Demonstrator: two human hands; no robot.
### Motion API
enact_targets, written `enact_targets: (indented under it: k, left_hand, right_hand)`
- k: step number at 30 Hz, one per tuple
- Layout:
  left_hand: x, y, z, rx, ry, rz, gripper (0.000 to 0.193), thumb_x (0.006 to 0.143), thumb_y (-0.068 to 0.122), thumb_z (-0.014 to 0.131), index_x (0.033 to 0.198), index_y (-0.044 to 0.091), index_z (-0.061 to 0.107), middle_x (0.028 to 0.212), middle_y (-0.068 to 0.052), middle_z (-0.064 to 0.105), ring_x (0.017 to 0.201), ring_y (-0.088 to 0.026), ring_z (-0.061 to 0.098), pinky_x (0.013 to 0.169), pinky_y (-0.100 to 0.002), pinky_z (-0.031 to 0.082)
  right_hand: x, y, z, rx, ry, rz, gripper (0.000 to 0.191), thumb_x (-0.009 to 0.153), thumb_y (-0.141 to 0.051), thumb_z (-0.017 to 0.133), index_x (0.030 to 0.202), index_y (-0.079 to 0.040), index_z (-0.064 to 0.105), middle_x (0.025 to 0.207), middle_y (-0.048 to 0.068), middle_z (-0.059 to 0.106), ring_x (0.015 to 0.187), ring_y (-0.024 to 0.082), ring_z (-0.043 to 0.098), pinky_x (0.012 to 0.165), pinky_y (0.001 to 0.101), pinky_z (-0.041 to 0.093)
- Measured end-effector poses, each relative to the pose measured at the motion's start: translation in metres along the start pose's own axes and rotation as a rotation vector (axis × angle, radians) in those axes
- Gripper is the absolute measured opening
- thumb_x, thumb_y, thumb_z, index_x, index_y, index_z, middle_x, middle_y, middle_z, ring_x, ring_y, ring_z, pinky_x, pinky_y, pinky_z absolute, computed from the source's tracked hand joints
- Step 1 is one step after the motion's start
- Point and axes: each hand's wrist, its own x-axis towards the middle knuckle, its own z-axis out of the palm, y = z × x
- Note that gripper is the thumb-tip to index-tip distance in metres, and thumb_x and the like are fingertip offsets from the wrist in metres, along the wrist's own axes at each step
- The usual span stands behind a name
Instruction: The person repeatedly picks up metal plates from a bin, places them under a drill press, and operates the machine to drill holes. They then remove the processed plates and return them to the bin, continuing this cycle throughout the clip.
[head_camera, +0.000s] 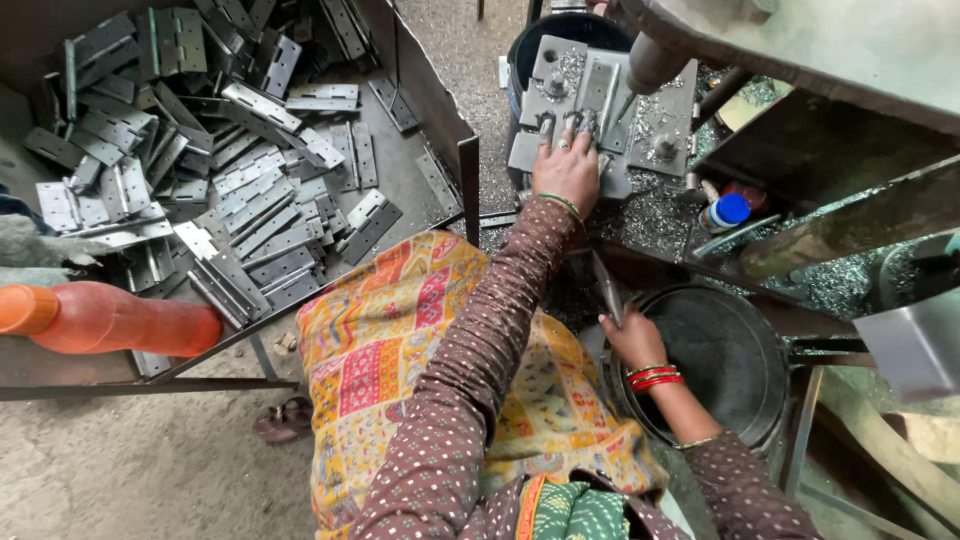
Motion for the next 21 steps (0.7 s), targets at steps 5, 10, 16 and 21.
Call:
enact_targets:
  k: [5,10,16,21]
  left_hand:
    - [0.028,-0.007,0.001,0.058,0.044,-0.001,0.031,0.098,0.020,0.046,0.109,0.011,0.073,0.142,-0.008,0.056,0.141,-0.026,0.045,0.121,-0.056,0.026]
    - [0.044,-0.011,0.002,0.002,0.014,-0.030,0.028,0.097,0.017,0.049,0.109,0.012,0.073,0.142,-0.007,0.057,0.136,-0.025,0.048,0.117,-0.057,0.028]
    - [0.036,-0.010,-0.003,-0.001,-0.018,-0.007,0.026,0.095,0.020,0.052,0.106,0.012,0.074,0.141,-0.007,0.057,0.139,-0.024,0.048,0.117,-0.054,0.029]
    - [-0.021,0.011,-0.013,0.219,0.031,0.142,0.025,0.091,0.021,0.053,0.100,0.012,0.074,0.142,-0.014,0.056,0.136,-0.029,0.046,0.118,-0.054,0.026]
  right_hand:
    - [0.023,0.002,-0.056,-0.083,-0.194,0.005,0.053,0.088,-0.052,0.067,0.091,0.000,0.062,0.079,0.027,0.071,0.079,0.046,0.069,0.070,0.0542,0.054]
    - [0.001,-0.004,-0.002,0.022,0.028,-0.003,0.048,0.090,-0.047,0.066,0.098,0.000,0.060,0.081,0.029,0.068,0.078,0.049,0.067,0.067,0.0559,0.053]
    - [0.009,0.005,-0.011,0.040,-0.084,0.024,0.051,0.089,-0.048,0.068,0.094,0.003,0.061,0.081,0.028,0.068,0.078,0.048,0.068,0.067,0.0547,0.053]
    - [0.012,-0.027,-0.083,-0.008,-0.131,0.002,0.048,0.087,-0.049,0.069,0.092,-0.001,0.064,0.082,0.026,0.070,0.083,0.047,0.068,0.073,0.0546,0.052]
